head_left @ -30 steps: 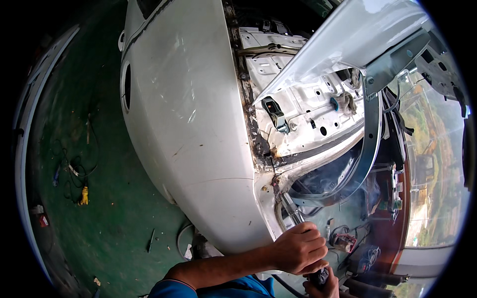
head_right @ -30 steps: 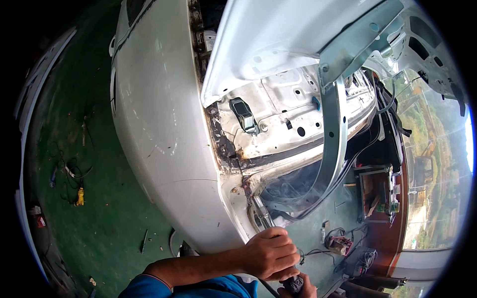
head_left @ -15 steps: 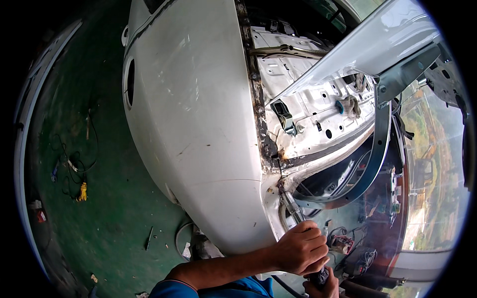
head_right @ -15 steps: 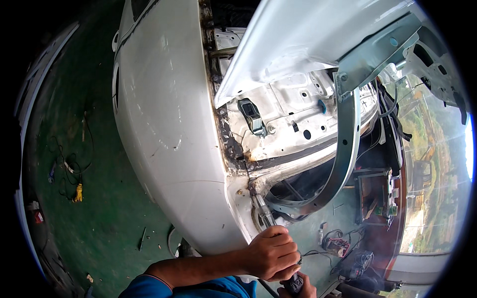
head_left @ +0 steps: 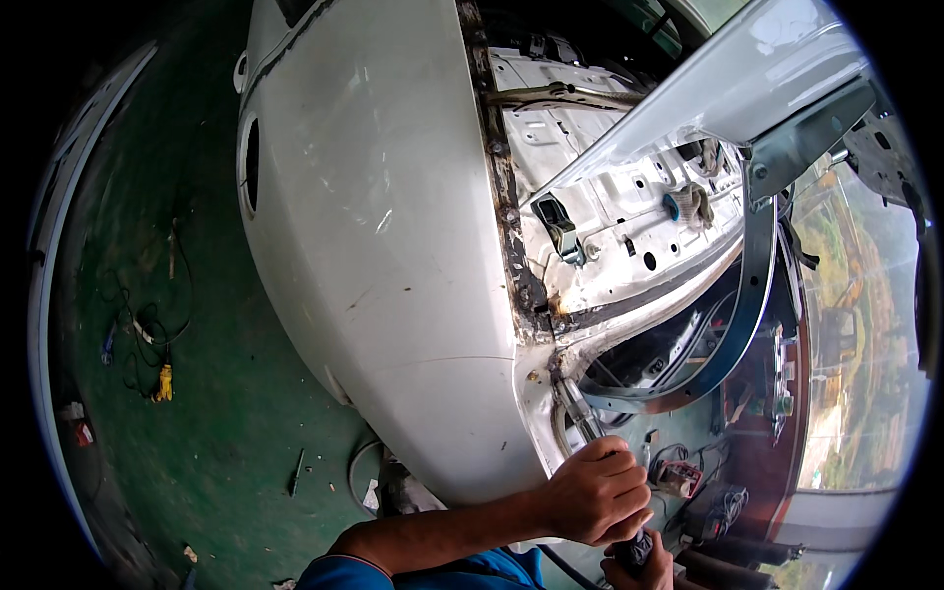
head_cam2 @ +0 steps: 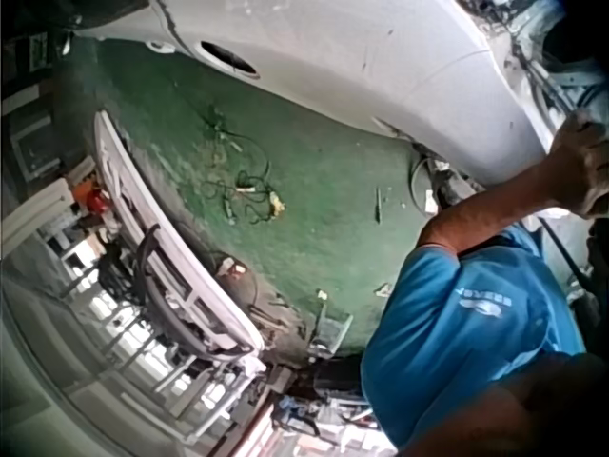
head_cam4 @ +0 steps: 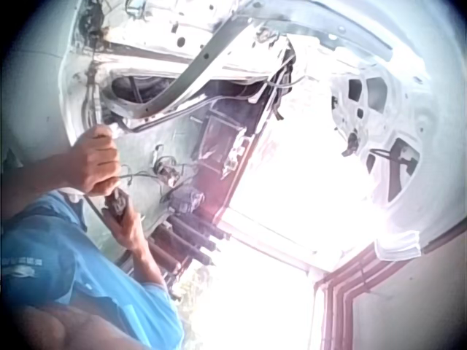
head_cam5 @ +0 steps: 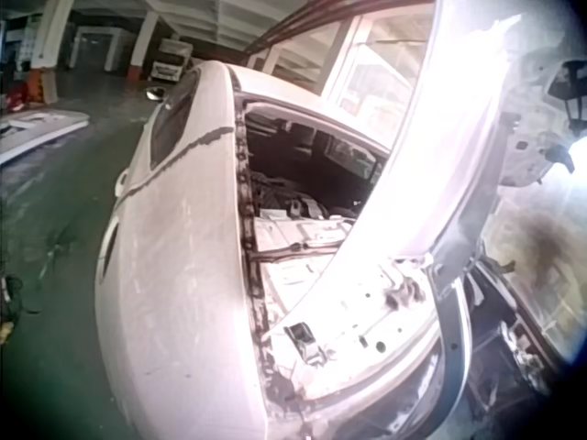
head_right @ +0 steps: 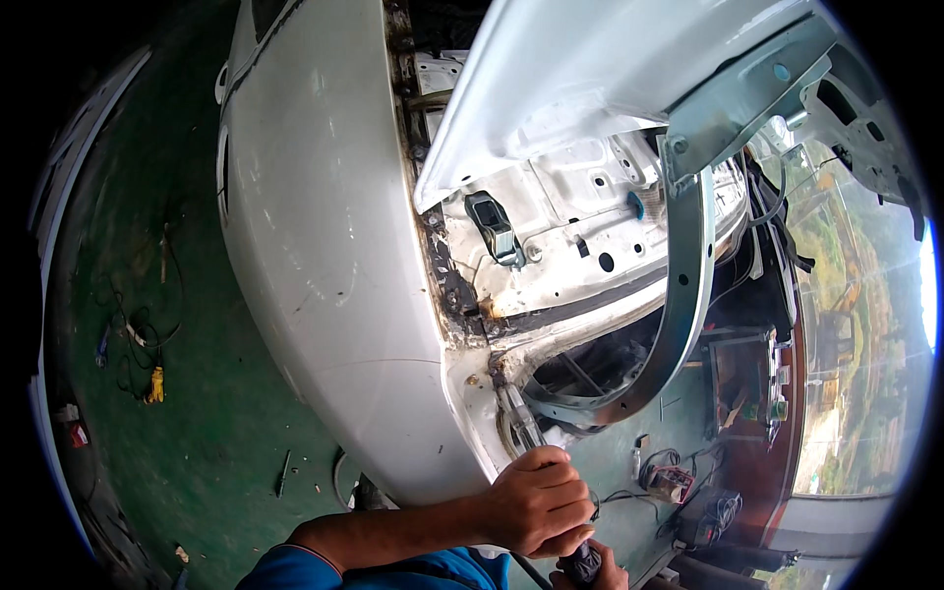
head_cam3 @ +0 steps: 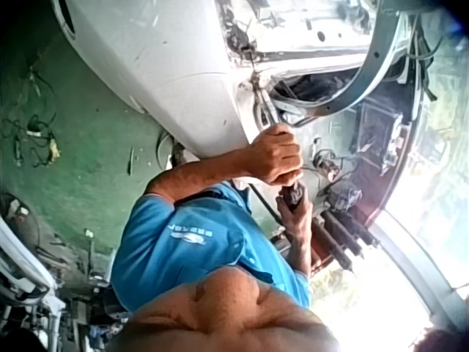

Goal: The person welds the front fender area of a white car using a welding torch, then uses a hammer to shape and align the metal. The hood is open and the work area is a workshop with tools on the floor.

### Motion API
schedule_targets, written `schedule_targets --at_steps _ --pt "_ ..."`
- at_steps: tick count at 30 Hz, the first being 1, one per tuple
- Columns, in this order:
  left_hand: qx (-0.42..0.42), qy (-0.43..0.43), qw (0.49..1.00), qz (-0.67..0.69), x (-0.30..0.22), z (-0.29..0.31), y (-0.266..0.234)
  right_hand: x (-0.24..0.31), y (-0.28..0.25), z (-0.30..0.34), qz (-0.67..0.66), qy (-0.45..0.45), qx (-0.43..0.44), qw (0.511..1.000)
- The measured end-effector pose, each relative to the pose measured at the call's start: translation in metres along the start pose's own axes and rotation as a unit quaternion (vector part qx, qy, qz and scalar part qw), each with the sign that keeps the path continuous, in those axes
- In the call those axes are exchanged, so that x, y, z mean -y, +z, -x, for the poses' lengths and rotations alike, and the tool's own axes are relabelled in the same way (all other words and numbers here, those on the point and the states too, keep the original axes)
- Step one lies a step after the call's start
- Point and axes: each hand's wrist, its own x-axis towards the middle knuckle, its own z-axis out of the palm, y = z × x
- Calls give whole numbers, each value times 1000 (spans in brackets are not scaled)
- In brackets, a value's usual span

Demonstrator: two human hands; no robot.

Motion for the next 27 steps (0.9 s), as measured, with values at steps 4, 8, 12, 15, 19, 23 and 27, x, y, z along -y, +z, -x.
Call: schedule_targets --at_steps 4,8,12,15,19,23,27 --pt "-18 0 1000 7 1 -1 1 8 1 0 57 22 -17 998" --pt "-12 -2 1000 -4 -1 -3 -1 6 0 0 20 37 -7 999" --pt "-2 7 1000 -5 2 -1 3 -22 2 2 -53 24 0 998" --pt "23 24 999 -2 0 -1 -1 -20 0 6 -80 24 18 996" --pt "9 35 999 -2 -2 -3 -2 -10 -2 6 -54 21 15 998" --pt "5 25 1000 -4 -1 -2 0 -10 -2 5 -43 18 14 999" --pt "-3 24 1000 -17 -2 -3 -3 -5 -1 5 -39 24 14 999"
